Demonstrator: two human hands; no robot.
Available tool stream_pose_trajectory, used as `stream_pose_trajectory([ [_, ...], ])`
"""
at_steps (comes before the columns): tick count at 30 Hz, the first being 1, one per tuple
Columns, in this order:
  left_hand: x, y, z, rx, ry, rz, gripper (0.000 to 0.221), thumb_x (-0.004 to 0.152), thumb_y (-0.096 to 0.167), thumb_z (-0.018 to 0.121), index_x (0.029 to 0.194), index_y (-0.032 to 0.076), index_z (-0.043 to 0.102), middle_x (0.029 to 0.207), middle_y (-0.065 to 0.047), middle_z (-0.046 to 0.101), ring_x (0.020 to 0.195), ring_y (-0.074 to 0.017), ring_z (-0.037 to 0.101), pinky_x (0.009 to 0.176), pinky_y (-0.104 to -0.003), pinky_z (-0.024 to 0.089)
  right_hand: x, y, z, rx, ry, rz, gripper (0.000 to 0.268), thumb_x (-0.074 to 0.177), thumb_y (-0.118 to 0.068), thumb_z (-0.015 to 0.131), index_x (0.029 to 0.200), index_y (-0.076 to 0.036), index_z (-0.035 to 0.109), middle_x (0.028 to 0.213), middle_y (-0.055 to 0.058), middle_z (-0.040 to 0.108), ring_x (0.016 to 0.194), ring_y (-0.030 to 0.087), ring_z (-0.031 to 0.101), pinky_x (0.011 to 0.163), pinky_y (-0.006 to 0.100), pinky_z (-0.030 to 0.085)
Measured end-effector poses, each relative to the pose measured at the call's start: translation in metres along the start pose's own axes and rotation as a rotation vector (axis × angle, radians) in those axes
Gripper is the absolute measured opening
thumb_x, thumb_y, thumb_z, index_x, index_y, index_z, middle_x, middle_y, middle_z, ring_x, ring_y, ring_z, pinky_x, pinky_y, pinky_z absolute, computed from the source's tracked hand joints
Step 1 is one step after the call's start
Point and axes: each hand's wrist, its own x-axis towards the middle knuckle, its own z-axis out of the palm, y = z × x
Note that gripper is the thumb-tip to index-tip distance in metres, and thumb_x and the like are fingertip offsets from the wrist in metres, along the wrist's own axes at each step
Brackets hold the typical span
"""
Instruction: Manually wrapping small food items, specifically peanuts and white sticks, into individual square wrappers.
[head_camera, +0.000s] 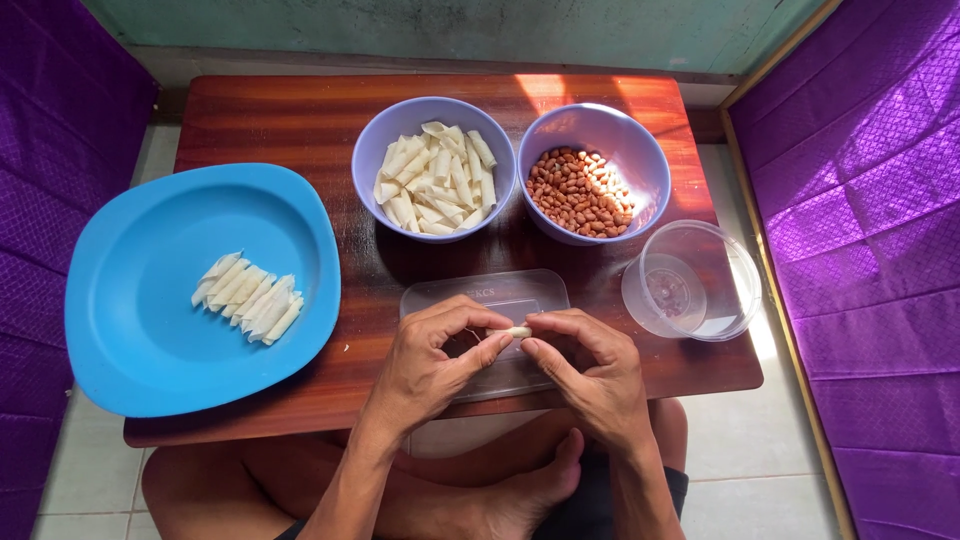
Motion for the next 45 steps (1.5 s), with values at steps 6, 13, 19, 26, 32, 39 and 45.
stream_pose_trajectory([
  [6, 0.0, -0.001, 0.0, -0.007, 0.006, -0.008, 0.012, 0.084, 0.009, 0.075, 0.094, 0.002, 0.077, 0.089, -0.003, 0.075, 0.071, -0.0103, 0.061, 0.062, -0.023, 0.048, 0.0, 0.002, 0.0, -0.005, 0.007, -0.005, 0.024, 0.084, 0.001, 0.076, 0.108, 0.001, 0.076, 0.103, 0.007, 0.077, 0.085, 0.012, 0.07, 0.075, 0.022, 0.058],
  [13, -0.001, -0.002, 0.001, -0.006, 0.009, -0.015, 0.012, 0.083, 0.008, 0.076, 0.093, 0.003, 0.075, 0.086, -0.002, 0.073, 0.07, -0.0091, 0.06, 0.061, -0.022, 0.048, 0.0, 0.003, 0.0, -0.049, 0.003, -0.026, 0.021, 0.084, 0.0, 0.076, 0.105, 0.001, 0.076, 0.1, 0.007, 0.078, 0.083, 0.012, 0.07, 0.073, 0.022, 0.057],
  [19, 0.0, 0.002, 0.003, 0.03, -0.017, -0.011, 0.01, 0.08, 0.008, 0.078, 0.088, 0.003, 0.074, 0.081, -0.001, 0.072, 0.065, -0.0084, 0.062, 0.058, -0.021, 0.053, 0.0, 0.0, 0.001, -0.076, 0.006, -0.042, 0.017, 0.083, 0.0, 0.076, 0.1, -0.001, 0.078, 0.098, 0.006, 0.079, 0.082, 0.012, 0.07, 0.073, 0.022, 0.056],
  [26, 0.0, 0.003, 0.003, 0.036, -0.016, 0.032, 0.012, 0.079, 0.006, 0.078, 0.09, 0.003, 0.075, 0.082, -0.002, 0.073, 0.067, -0.009, 0.062, 0.06, -0.022, 0.052, 0.0, -0.001, 0.001, -0.071, 0.005, -0.052, 0.015, 0.083, -0.002, 0.077, 0.098, -0.001, 0.078, 0.098, 0.007, 0.079, 0.081, 0.012, 0.07, 0.072, 0.022, 0.056],
  [32, 0.0, 0.003, 0.004, 0.047, -0.005, 0.033, 0.011, 0.079, 0.006, 0.077, 0.089, 0.004, 0.075, 0.08, -0.001, 0.073, 0.065, -0.0083, 0.061, 0.057, -0.021, 0.051, 0.001, -0.002, 0.002, -0.08, 0.013, -0.054, 0.015, 0.083, -0.001, 0.077, 0.098, -0.001, 0.078, 0.097, 0.006, 0.079, 0.081, 0.012, 0.07, 0.072, 0.022, 0.056],
  [39, 0.0, 0.005, 0.004, 0.051, 0.003, 0.025, 0.01, 0.079, 0.007, 0.078, 0.089, 0.005, 0.076, 0.081, 0.0, 0.073, 0.066, -0.0082, 0.061, 0.058, -0.022, 0.05, -0.001, -0.01, 0.005, -0.087, 0.038, -0.056, 0.017, 0.088, -0.003, 0.073, 0.104, 0.0, 0.076, 0.099, 0.006, 0.076, 0.081, 0.011, 0.067, 0.072, 0.022, 0.054],
  [45, 0.002, 0.008, 0.006, 0.028, -0.012, 0.053, 0.01, 0.078, 0.005, 0.077, 0.088, 0.003, 0.075, 0.081, -0.001, 0.073, 0.066, -0.0083, 0.061, 0.057, -0.022, 0.049, -0.005, -0.011, 0.004, -0.112, 0.053, -0.089, 0.018, 0.087, -0.005, 0.073, 0.104, -0.001, 0.076, 0.101, 0.007, 0.076, 0.085, 0.013, 0.069, 0.077, 0.024, 0.055],
])
